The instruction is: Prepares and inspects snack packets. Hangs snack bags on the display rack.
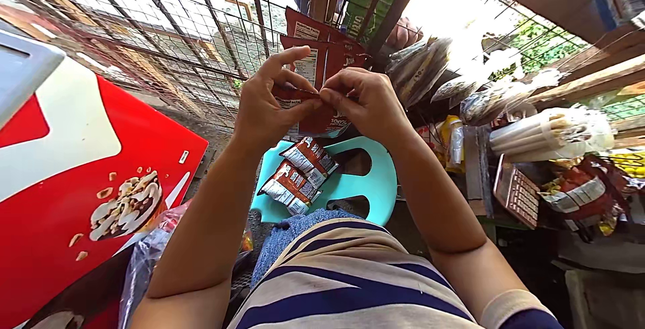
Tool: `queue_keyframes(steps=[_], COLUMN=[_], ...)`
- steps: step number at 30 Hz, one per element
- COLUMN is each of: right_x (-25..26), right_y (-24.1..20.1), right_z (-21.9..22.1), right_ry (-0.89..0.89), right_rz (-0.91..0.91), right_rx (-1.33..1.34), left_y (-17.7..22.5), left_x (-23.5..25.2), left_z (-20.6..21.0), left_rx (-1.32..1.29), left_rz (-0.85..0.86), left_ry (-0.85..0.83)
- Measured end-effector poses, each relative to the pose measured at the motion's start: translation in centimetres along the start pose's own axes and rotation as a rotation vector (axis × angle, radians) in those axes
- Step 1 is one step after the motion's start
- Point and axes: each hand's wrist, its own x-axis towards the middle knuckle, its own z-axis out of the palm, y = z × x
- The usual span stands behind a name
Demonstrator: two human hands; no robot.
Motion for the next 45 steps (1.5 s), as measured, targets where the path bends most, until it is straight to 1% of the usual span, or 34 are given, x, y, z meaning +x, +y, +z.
queue_keyframes(steps=[4,7,9,14,17,20,22,24,25,28,31,33,35,37,40,43,45], right_x=[0.5,1.1,1.6,3.2,4.0,4.2,3.5,2.0,1.0,-2.2,-3.5,-2.5,-0.4,1.9,4.9,6.5,7.1], right_y=[0.6,1.2,1.9,3.6,4.7,4.9,4.6,4.5,4.6,5.2,6.3,6.8,6.7,5.8,4.7,4.2,3.6], right_z=[0.7,1.1,1.2,1.4,1.7,2.0,2.1,2.0,2.0,2.3,2.6,2.3,1.6,0.7,-0.4,-0.7,-0.9], right_ry=[0.044,0.134,0.166,0.224,0.281,0.338,0.385,0.458,0.487,0.518,0.497,0.510,0.507,0.402,0.162,0.070,0.011], right_rz=[0.033,0.026,0.040,0.085,0.087,0.071,0.063,0.043,0.034,0.024,0.013,-0.016,-0.024,0.016,0.074,0.106,0.213], right_rx=[-0.018,-0.074,-0.114,-0.205,-0.225,-0.230,-0.258,-0.317,-0.341,-0.359,-0.330,-0.339,-0.375,-0.375,-0.343,-0.329,-0.312], left_y=[-0.3,-0.9,-1.9,-4.1,-5.4,-6.1,-5.4,-4.8,-4.8,-6.0,-7.4,-7.6,-7.8,-8.2,-8.6,-8.8,-8.9], left_x=[0.7,1.4,2.0,2.8,3.0,2.9,2.0,0.5,-0.5,-2.9,-3.0,-2.6,-2.4,-2.3,-2.3,-2.2,-2.0], left_z=[0.0,0.1,0.5,2.4,3.6,4.4,4.4,4.7,5.1,7.0,8.5,8.9,9.0,9.1,9.1,9.3,9.2], left_rx=[-0.002,0.048,0.144,0.283,0.227,0.197,0.284,0.457,0.528,0.661,0.708,0.719,0.733,0.751,0.798,0.833,0.863], left_rz=[-0.069,-0.095,-0.114,-0.048,-0.049,-0.055,-0.008,0.086,0.127,0.167,0.143,0.100,0.081,0.097,0.120,0.118,0.119], left_ry=[-0.002,0.024,0.087,0.294,0.299,0.285,0.332,0.427,0.446,0.359,0.279,0.259,0.257,0.267,0.277,0.293,0.295])
